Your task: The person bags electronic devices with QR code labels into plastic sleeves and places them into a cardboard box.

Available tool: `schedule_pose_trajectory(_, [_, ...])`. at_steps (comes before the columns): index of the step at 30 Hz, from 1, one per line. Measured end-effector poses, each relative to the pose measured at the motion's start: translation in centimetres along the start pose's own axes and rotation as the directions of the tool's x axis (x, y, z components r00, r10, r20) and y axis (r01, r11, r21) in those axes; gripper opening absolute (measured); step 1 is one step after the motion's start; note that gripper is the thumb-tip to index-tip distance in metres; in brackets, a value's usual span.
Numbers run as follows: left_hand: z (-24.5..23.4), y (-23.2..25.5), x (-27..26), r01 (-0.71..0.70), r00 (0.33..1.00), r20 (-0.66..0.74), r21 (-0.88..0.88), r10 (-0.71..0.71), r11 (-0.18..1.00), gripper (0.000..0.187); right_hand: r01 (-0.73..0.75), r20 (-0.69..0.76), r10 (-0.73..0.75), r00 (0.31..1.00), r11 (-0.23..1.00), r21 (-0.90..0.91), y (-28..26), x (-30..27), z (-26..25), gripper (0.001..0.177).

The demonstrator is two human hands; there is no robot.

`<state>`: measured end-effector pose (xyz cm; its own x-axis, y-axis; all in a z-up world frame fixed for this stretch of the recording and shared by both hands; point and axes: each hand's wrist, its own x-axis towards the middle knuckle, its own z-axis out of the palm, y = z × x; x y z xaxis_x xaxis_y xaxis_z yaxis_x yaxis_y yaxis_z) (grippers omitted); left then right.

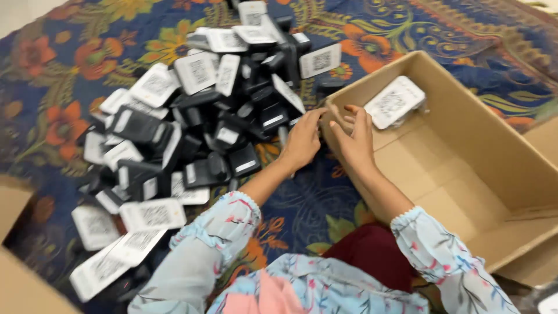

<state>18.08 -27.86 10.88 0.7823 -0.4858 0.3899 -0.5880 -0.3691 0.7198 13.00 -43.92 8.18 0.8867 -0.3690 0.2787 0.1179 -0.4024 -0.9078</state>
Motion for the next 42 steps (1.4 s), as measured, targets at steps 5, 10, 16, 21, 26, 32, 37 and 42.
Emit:
schedule_pose_trajectory(5, [-17.4,-1.0,-13.1,0.106,0.993,-0.070,0.107,-0.099,0.989,0.048,0.030,0.442,-0.150,0.884,0.964,0.266,-12.6,-7.7,9.3,0.035])
schedule_pose_trajectory(10, [-32.6,2.4,-28.1,0.243,0.959,-0.180,0.140,-0.217,0.960,0.037,0.131,0.664,-0.360,0.655,0.920,0.369,-22.5,-17.0,19.9,0.027])
schedule_pose_trajectory(16, [-37.6,0.1,-41.7,0.509,0.857,-0.152,0.398,-0.492,0.763,0.021,0.534,0.895,-0.354,0.270,0.829,0.167,-20.5,-30.5,34.7,0.021])
schedule_pose_trajectory(21, [-34.9,-4.4,-46.7,0.634,0.715,-0.039,0.455,-0.698,0.625,0.022,0.393,0.955,-0.190,0.226,0.915,0.089,-4.6,-38.2,48.2,0.026])
schedule_pose_trajectory(26, [-32.5,-8.3,-49.1,0.656,0.714,-0.099,0.441,-0.693,0.613,0.029,0.312,0.766,-0.392,0.510,0.914,0.260,-2.1,-37.3,46.1,0.022])
schedule_pose_trajectory(32, [-31.1,-7.4,-45.4,0.600,0.800,-0.253,0.361,-0.544,0.714,0.041,0.095,0.627,-0.303,0.718,0.935,0.343,-13.8,-28.6,32.0,0.014])
schedule_pose_trajectory(37, [-27.8,-2.8,-38.3,0.606,0.762,-0.154,-0.173,-0.629,0.776,0.059,-0.203,0.559,-0.156,0.815,0.826,0.526,-17.8,-24.4,22.1,0.029])
schedule_pose_trajectory(42, [-22.9,-0.3,-33.9,0.672,0.650,0.214,-0.609,-0.729,0.421,0.063,-0.168,0.406,-0.122,0.906,0.776,0.608,-17.1,-23.4,16.0,0.037])
